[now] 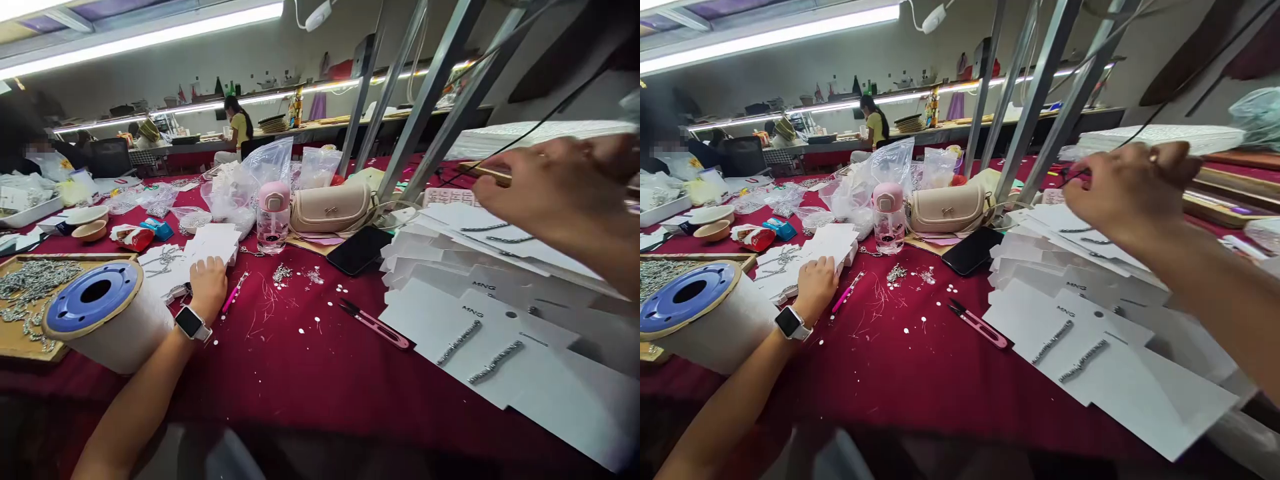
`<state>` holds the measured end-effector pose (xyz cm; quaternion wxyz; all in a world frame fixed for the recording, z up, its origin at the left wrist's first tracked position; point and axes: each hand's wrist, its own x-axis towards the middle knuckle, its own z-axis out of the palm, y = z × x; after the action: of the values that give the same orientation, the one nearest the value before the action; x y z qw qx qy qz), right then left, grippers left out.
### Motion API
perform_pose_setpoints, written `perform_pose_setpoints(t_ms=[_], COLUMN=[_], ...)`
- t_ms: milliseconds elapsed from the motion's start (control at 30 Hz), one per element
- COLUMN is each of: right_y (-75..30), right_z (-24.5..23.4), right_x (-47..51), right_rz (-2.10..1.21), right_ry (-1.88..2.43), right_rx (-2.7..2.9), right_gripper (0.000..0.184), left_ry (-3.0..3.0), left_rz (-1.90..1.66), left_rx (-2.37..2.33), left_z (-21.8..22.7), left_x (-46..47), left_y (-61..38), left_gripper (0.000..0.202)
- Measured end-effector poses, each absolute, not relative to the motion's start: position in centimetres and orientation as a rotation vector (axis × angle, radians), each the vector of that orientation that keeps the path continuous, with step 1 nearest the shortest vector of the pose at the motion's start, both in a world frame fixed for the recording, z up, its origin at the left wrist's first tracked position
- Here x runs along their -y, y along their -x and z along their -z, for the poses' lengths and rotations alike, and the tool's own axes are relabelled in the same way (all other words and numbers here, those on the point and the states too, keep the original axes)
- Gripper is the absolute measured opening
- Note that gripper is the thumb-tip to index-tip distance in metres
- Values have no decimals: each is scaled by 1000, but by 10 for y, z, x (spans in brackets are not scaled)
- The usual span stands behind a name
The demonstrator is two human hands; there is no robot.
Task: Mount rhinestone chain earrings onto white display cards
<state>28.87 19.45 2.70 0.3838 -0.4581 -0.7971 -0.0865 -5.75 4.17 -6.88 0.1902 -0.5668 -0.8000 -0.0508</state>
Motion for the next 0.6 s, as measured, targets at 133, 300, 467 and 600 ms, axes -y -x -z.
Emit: perform_pose_setpoints(t_ms=[133, 300, 467, 600], right_y=[-238, -203, -215, -231], right_z=[-17, -11, -15, -22], right_x=[-165, -137, -123, -117], right_rz=[337, 398, 377, 287], right_ry=[1124, 1153, 1110, 1143], right_rx=[2037, 2029, 1933, 1774], right_gripper=[20, 22, 22, 17], left_ry=[1665, 1624, 1873, 2287], left_rz=[148, 404, 630, 410], left_rx=[2229, 2051, 1455, 739], left_z=[60, 52, 49, 65], left_x=[-39, -37, -25, -10], left_y=[56, 51, 38, 7], left_gripper=[26, 32, 28, 23])
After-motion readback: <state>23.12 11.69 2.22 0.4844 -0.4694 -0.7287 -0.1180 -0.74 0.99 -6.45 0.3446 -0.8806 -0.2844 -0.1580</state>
